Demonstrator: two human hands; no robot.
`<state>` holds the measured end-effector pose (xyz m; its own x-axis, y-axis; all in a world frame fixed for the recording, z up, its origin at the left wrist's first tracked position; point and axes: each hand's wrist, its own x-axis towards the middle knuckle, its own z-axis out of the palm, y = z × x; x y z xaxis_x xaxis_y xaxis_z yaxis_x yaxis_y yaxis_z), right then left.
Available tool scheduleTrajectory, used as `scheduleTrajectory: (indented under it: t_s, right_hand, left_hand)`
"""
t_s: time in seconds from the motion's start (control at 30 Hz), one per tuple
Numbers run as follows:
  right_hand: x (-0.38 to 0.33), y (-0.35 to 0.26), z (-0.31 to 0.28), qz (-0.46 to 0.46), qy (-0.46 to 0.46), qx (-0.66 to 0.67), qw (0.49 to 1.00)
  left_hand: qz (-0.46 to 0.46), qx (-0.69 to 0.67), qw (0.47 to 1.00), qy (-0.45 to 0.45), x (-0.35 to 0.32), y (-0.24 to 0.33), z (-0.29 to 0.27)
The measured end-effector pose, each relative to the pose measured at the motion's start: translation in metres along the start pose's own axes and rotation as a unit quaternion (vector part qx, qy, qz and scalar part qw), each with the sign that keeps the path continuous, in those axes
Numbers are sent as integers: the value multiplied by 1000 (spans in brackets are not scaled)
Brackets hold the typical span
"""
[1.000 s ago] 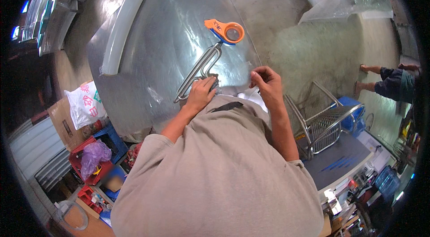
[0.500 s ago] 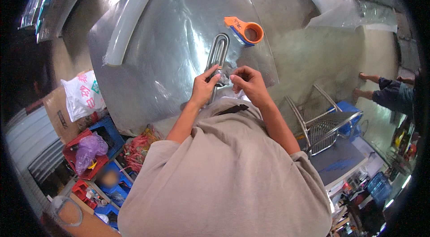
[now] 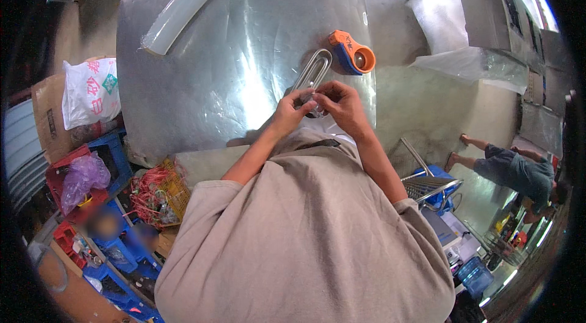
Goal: The person wraps a metal U-shaped part with clear plastic film and secures it with tape. They then place the wrapped part on a large sheet of plastic film and roll the film over it to enclose it.
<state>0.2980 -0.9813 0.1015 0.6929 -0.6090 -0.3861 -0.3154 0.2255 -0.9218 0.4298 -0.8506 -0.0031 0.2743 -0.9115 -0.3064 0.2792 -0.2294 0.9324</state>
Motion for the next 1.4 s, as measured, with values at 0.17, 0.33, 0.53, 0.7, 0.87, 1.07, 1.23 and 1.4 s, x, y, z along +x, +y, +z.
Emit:
scheduleTrajectory:
  t_s: [0.17,0.33,0.53,0.7,0.87,1.07,1.23,1.4]
  right_hand:
    - [-7,28,-5,-4,14,25,1000]
    - [-13,44,-19,15,-29,84,996]
    - [-18,25,-12,43,-61,140,987]
    - [-5,22,6,18,-50,30,998]
    - [-1,22,18,22,-15,13,1000]
    - [1,21,24,24,12,12,1000]
    - [4,27,26,49,23,16,998]
    - [5,29,28,48,37,27,998]
  left_hand:
    - [51,148,988,1,-3,10,5]
    - [66,138,988,17,-4,1,7]
    - [41,0,998,46,-2,17,-4]
    - [29,-23,999,34,0,12,-11]
    - [21,-40,998,48,2,2,-14]
    - [23,-41,997,65,3,-7,-12]
    - [34,-34,998,50,3,-19,-15]
    - [47,-155,987,7,-1,-20,-20]
